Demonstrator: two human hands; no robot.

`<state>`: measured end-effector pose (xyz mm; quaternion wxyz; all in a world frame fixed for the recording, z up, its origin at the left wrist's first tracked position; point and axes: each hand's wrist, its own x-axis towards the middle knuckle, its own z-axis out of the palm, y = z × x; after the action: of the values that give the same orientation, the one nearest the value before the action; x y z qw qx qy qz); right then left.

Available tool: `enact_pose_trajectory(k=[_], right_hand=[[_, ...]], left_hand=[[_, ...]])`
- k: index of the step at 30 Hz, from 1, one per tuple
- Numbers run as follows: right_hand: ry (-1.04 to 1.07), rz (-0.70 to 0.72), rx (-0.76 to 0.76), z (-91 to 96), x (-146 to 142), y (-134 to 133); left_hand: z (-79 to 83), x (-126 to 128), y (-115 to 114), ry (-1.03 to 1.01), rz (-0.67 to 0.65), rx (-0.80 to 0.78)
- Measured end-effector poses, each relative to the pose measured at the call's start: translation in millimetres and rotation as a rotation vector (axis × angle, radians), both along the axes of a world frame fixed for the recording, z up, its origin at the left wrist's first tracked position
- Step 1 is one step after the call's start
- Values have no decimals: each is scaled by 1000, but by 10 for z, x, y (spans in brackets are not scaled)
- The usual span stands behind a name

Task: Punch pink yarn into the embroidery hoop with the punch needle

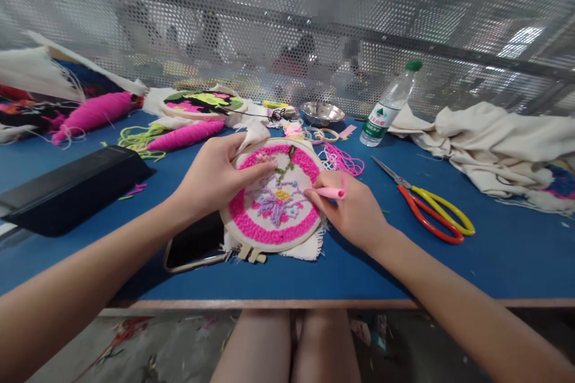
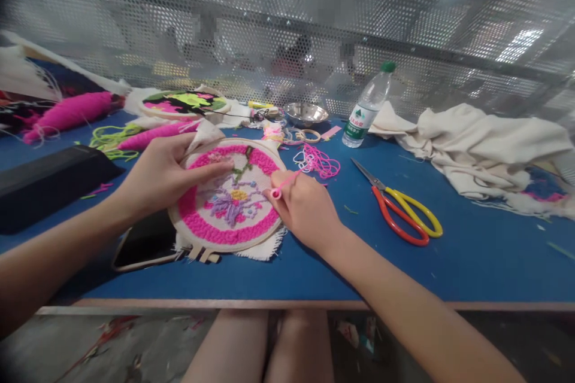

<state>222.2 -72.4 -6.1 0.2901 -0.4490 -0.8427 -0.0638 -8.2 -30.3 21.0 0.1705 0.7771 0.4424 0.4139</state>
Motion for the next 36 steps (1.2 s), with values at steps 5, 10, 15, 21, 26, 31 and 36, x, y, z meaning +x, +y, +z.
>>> enact_pose_trajectory(k=[5,10,15,21,26,31,36], right_hand=[[213,91,132,1,45,-25],[266,107,250,41,66,-46],[271,111,243,39,70,-74],[279,107,210,26,80,-88],[287,107,193,26,86,-79],[293,106,212,42,76,-81],[285,108,225,51,71,-95]], left_hand=[[-29,2,63,-2,19,-95],[-67,-10,99,-24,29,-154],[-57,-15,91,-10,26,-149],[-37,-20,87,21,19,-111],[-41,-19,81,17,15,-109],[-39,-19,73,16,17,-101],[-32,-10,67,15,20,-110]])
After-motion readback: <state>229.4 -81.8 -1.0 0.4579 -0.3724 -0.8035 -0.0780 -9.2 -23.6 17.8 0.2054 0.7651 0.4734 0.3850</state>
